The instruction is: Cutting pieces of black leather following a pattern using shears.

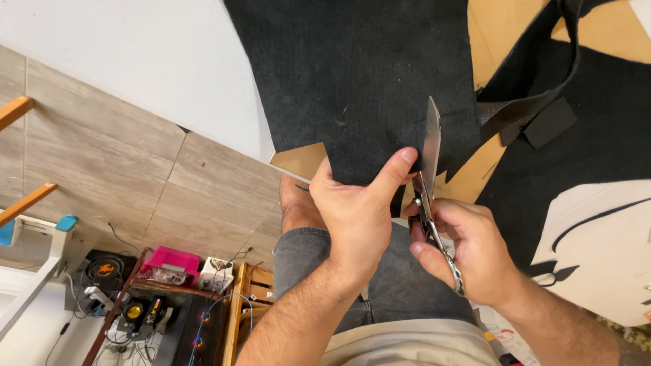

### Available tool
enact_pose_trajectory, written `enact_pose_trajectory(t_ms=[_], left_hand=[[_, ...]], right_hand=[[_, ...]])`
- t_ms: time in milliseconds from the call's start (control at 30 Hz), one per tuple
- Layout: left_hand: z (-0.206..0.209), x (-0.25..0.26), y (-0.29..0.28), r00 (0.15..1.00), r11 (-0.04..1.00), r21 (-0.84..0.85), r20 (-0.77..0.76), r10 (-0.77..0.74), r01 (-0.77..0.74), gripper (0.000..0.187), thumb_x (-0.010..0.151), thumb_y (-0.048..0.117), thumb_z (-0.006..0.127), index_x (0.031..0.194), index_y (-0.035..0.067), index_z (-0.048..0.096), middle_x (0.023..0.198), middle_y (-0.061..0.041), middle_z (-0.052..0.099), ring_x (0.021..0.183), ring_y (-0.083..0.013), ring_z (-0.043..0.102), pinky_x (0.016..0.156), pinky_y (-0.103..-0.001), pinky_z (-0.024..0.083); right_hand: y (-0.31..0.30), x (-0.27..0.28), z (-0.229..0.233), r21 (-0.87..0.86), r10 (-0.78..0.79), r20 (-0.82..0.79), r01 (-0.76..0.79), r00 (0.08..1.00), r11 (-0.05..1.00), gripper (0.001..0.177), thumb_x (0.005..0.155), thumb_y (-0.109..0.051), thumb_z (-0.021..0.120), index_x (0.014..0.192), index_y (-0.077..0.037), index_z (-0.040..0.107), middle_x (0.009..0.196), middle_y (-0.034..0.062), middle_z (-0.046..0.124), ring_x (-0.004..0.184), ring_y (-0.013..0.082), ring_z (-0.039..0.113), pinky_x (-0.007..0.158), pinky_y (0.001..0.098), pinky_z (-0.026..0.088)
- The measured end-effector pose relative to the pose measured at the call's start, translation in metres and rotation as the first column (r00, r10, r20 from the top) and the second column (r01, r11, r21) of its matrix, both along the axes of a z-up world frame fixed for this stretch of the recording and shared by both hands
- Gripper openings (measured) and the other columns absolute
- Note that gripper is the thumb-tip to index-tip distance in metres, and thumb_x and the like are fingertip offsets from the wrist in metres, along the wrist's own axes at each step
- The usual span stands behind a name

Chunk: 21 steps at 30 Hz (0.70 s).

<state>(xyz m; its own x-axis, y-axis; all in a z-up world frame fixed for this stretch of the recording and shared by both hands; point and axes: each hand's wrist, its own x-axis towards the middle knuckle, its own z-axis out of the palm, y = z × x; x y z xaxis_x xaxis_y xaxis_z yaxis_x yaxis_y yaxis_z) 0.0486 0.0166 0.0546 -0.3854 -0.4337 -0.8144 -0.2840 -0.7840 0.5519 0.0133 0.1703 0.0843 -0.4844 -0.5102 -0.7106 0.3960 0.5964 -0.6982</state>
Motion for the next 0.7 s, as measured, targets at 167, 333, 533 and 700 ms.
enact_pose_trajectory(t_ms=[167,333,533,700], left_hand=[[0.0,0.0,0.0,0.999,0.999,-0.044,-0.034,-0.012,0.01,0.016,0.083,-0.002,0.079,0.094,-0.001,0.068,0.086,-0.008,0.074,0.072,-0.0135,0.07,0.065,-0.025,0.062],[0.0,0.001,0.0,0.999,0.999,-0.026,-0.04,-0.029,0.028,0.013,0.084,-0.002,0.079,0.091,-0.001,0.068,0.082,-0.007,0.073,0.07,-0.0129,0.07,0.062,-0.023,0.057],[-0.004,0.001,0.0,1.0,0.999,0.041,-0.011,-0.015,0.016,0.015,0.082,-0.004,0.08,0.091,-0.004,0.068,0.082,-0.011,0.074,0.067,-0.0156,0.071,0.059,-0.024,0.059],[-0.004,-0.002,-0.003,1.0,0.998,0.069,0.019,-0.013,0.012,0.016,0.08,-0.004,0.081,0.09,-0.005,0.069,0.081,-0.012,0.074,0.065,-0.0156,0.07,0.059,-0.024,0.059]], right_hand=[[-0.001,0.0,0.001,0.029,0.032,-0.026,-0.031,0.999,0.999,0.032,0.071,0.0,0.067,0.103,0.006,0.066,0.071,0.0059,0.067,0.057,0.0118,0.061,0.056,0.0224,0.053],[-0.002,0.003,0.005,0.081,0.055,-0.087,-0.048,0.995,0.996,0.027,0.074,-0.003,0.066,0.1,0.004,0.067,0.073,0.0054,0.067,0.055,0.0124,0.054,0.053,0.0232,0.047],[-0.006,0.007,0.009,0.105,0.045,-0.124,-0.032,0.991,0.994,0.02,0.076,-0.003,0.063,0.095,0.002,0.066,0.07,0.0043,0.064,0.055,0.0124,0.051,0.053,0.0235,0.044],[-0.01,0.009,0.011,0.13,0.029,-0.139,-0.01,0.99,0.991,0.017,0.075,0.0,0.063,0.092,0.002,0.067,0.063,0.0019,0.061,0.049,0.0105,0.046,0.047,0.0222,0.039]])
